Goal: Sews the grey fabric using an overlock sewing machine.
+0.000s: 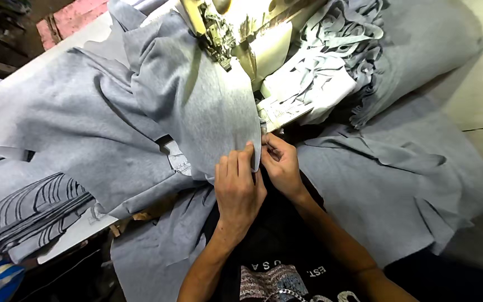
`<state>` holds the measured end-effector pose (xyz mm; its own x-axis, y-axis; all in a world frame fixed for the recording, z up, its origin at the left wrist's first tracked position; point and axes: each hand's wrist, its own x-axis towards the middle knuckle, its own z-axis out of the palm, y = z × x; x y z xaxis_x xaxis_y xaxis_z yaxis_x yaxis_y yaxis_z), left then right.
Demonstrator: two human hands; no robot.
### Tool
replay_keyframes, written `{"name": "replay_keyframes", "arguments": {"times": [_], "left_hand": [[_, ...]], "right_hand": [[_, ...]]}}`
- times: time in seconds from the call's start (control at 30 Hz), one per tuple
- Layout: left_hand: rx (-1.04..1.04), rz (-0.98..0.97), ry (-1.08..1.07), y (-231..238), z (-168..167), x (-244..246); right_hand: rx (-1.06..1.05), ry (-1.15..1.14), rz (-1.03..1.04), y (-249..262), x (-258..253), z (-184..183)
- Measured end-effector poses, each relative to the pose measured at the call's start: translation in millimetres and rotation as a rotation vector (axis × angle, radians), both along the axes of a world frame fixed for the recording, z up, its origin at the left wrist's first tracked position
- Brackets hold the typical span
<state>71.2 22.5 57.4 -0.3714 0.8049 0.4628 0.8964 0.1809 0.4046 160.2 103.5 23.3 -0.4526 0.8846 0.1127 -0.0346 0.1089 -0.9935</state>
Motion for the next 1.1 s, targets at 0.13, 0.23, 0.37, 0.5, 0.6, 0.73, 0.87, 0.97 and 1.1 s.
{"name": "replay_keyframes", "arguments": {"times": [0.13,0.23,0.37,0.5,0.6,0.73,0.87,0.97,1.1], "left_hand": [[0.009,-0.035,-0.008,-4,-9,-4],[0.027,-0.026,0.011,0,-9,-7],[0.042,-0.018,0.019,10,-4,-10],[0.049,-0.036,0.007,24,4,-14],[0.035,-0.045,-0.005,30,11,-15],[0.06,-0.017,-0.017,25,13,-15],[0.147,0.032,-0.013,14,5,-19],[0.193,0.044,0.028,11,-2,-21],[0.172,0.01,0.038,12,-2,-21]], "right_hand": [[-0.007,0.003,-0.02,-10,1,-7],[0.015,0.008,-0.053,-10,0,-6],[0.058,-0.002,-0.092,-3,-2,-1],[0.096,-0.018,-0.108,8,-6,3],[0.106,-0.011,-0.119,12,-9,5],[0.12,0.025,-0.095,14,-11,1],[0.102,0.08,-0.017,11,-7,-3],[0.041,0.094,-0.001,5,-7,-4],[0.024,0.081,-0.039,-2,-6,-1]]}}
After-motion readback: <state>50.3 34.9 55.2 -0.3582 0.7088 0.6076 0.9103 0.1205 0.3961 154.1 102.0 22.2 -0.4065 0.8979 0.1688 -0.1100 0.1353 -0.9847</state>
